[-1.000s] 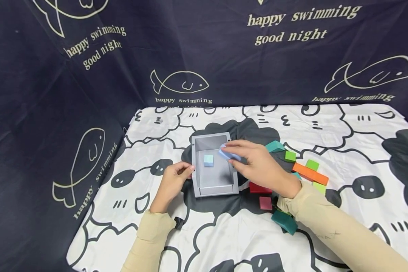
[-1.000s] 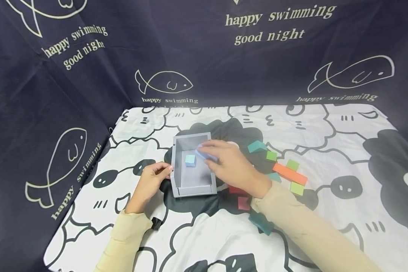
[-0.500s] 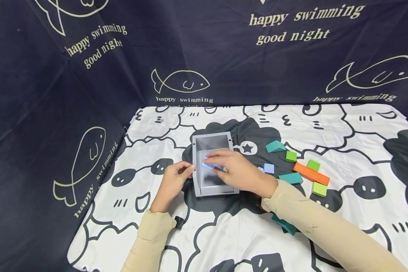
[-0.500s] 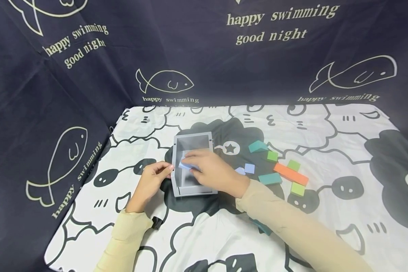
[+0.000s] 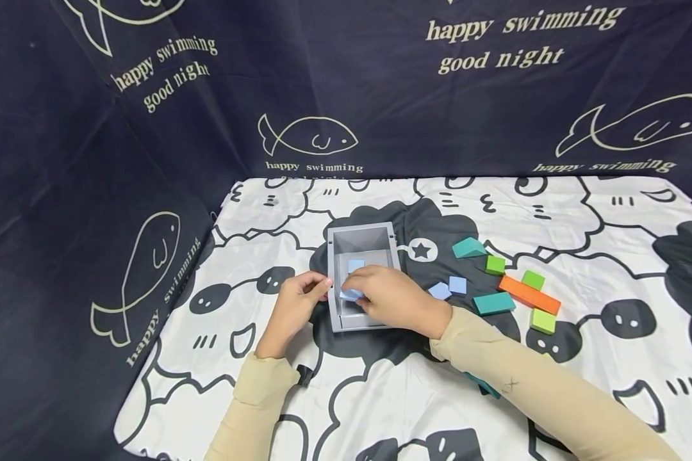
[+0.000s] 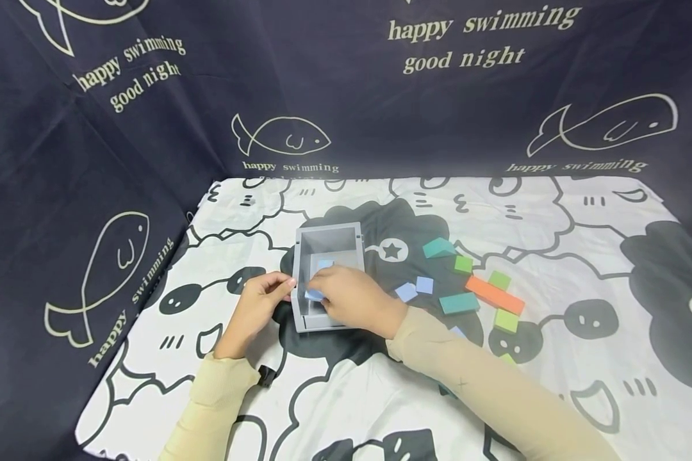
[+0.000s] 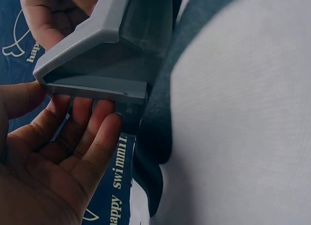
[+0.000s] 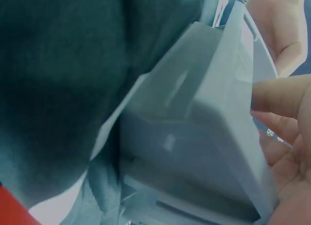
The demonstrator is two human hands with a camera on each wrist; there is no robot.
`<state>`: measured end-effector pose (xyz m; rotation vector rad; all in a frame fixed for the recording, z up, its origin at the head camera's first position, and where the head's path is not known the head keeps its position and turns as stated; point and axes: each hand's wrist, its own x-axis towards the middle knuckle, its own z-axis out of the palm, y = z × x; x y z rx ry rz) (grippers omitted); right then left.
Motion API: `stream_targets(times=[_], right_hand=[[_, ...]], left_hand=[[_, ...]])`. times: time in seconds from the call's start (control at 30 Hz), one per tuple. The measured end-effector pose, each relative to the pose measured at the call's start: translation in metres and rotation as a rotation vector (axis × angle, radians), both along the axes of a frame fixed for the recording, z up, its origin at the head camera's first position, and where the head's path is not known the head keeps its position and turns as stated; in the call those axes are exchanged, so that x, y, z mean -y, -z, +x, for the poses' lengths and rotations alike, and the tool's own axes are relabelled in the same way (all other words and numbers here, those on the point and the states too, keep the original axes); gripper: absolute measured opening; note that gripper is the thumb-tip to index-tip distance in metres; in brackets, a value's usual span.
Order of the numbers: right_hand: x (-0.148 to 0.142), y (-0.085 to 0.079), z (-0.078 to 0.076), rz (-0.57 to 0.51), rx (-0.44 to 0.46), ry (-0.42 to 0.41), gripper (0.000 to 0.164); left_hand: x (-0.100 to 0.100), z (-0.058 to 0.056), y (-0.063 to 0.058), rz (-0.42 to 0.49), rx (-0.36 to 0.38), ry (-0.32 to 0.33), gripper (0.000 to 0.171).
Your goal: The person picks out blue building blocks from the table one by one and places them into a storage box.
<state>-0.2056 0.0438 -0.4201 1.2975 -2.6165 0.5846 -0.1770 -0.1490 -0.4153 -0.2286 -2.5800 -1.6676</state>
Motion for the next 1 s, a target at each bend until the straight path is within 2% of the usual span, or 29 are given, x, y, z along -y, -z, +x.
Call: stream_targets(times=[0.17,0.3,0.5,0.73,1.0], right_hand=[[0.002,-0.0037,-0.0008,0.036,0.03,-0.035,0.023],[0.0036,-0.0042,-0.0013,0.098,0.012,-0.043,0.019],[0.0047,-0.0012,-0.0018,0.161,0.007,-0.033,0.026],[0.0055,-0.002,-0.0033,0.197,-0.006,-0.041,0.021],[0.0071,-0.0068,-0.0045,0.253,0.052,-0.056,0.025]], left_hand=[[-0.0005,0.0001,-0.0008,-0.004,0.0,-0.005,0.016],[-0.0011,0.0004,-0.0007,-0.007,-0.001,-0.007,0.016],[-0.0022,0.0005,-0.0002,-0.003,0.008,-0.009,0.016],[-0.0017,0.0006,-0.0008,-0.006,0.015,-0.012,0.017],[-0.0018,0.0006,-0.0014,-0.001,0.024,-0.005,0.017]])
